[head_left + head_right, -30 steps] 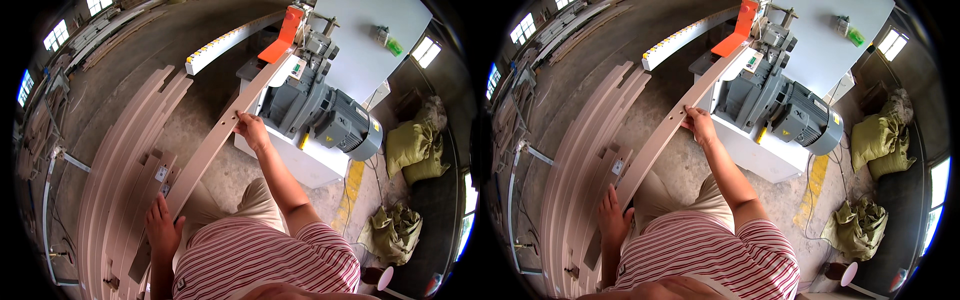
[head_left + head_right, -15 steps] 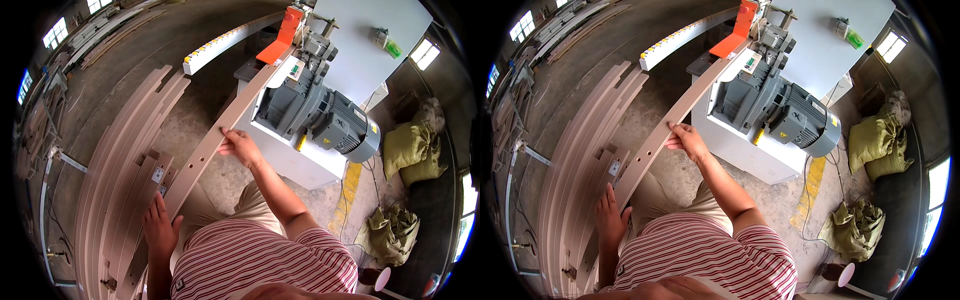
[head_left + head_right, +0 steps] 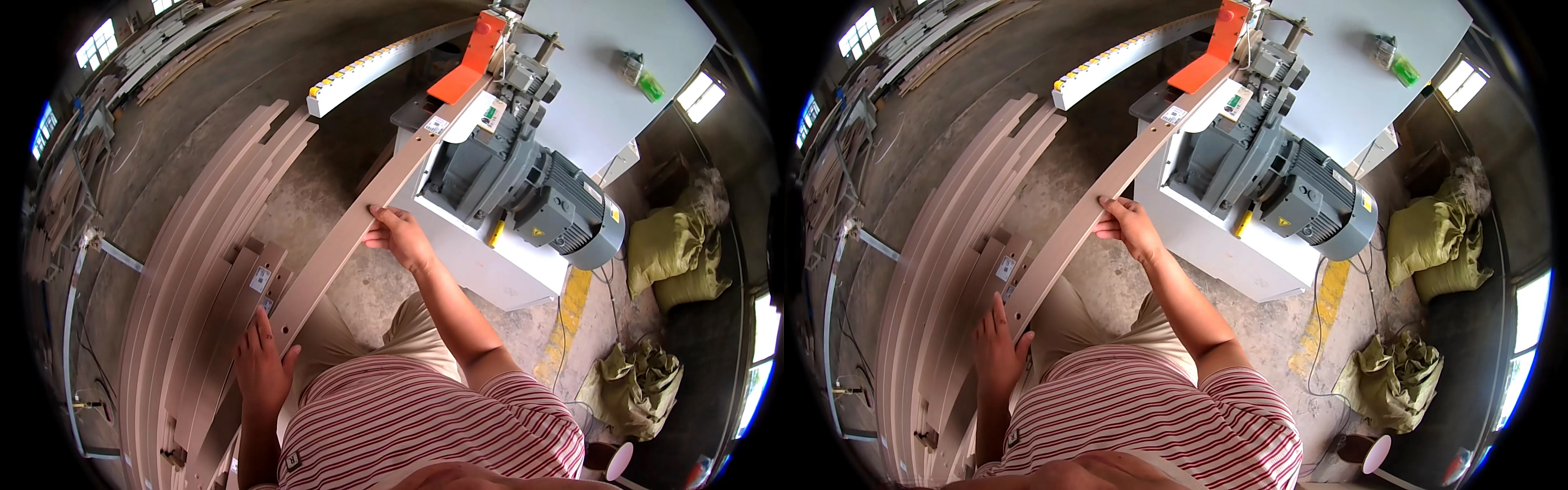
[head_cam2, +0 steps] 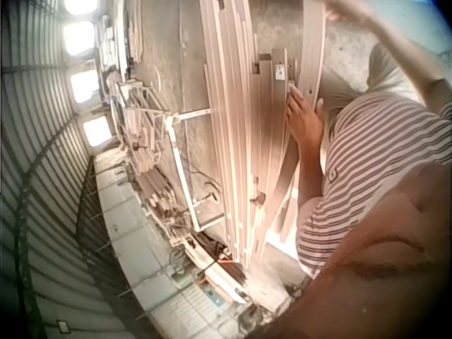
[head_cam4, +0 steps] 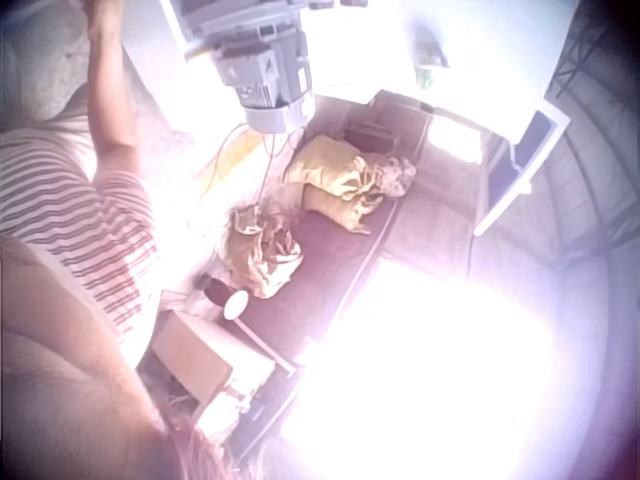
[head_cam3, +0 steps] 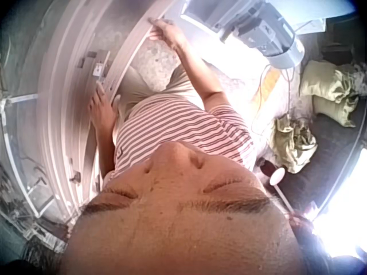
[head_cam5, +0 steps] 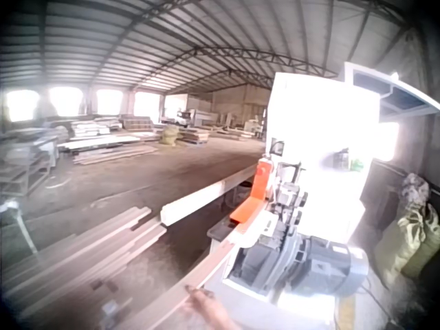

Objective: The person sits on the floor in a workshop and repeatedly picks up long, light-colored wooden planks from a pile. They lift each plank, turn it over to inspect the surface, and place it back onto the stack.

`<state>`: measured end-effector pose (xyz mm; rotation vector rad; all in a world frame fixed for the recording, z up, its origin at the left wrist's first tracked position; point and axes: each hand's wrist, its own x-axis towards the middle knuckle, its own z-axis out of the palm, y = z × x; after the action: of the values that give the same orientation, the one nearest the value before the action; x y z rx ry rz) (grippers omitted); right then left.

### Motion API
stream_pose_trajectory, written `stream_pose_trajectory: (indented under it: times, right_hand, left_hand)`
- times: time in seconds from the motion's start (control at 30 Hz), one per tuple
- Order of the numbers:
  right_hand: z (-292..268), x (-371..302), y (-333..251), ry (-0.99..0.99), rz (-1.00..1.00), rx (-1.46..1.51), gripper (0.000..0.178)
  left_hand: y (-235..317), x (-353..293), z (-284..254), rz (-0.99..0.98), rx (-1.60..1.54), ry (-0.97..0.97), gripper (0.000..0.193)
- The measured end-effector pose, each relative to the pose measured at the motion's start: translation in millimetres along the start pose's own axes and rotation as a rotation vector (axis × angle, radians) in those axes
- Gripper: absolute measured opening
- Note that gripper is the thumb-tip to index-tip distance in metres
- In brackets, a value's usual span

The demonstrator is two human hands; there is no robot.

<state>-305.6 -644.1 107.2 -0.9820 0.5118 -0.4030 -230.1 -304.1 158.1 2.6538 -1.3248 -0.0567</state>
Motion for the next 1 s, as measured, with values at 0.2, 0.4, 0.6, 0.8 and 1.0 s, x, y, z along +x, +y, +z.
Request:
stream_pose_trajectory:
  times: [0.2, 0.4, 0.6, 0.8, 1.0]
  right_hand:
    - [-1, 1, 0, 0.003, 0.006, -0.006, 0.034]
    - [0, 0, 1, 0.000, 0.012, 0.002, 0.034]
    - [3, -1, -1, 0.019, 0.008, -0.009, 0.033]
    - [-3, 3, 3, 0.045, 0.015, -0.009, 0.040]
    - [13, 7, 2, -0.004, 0.020, -0.040, 0.042]
  left_hand:
    - [-1, 0, 1, -0.010, 0.021, 0.006, 0.091]
    - [-2, 0, 3, -0.002, 0.012, 0.013, 0.091]
    - [-1, 1, 1, -0.007, -0.009, 0.001, 0.092]
    - [-1, 3, 1, -0.010, -0.049, -0.045, 0.086]
    - [-23, -31, -8, -0.179, -0.164, -0.122, 0.073]
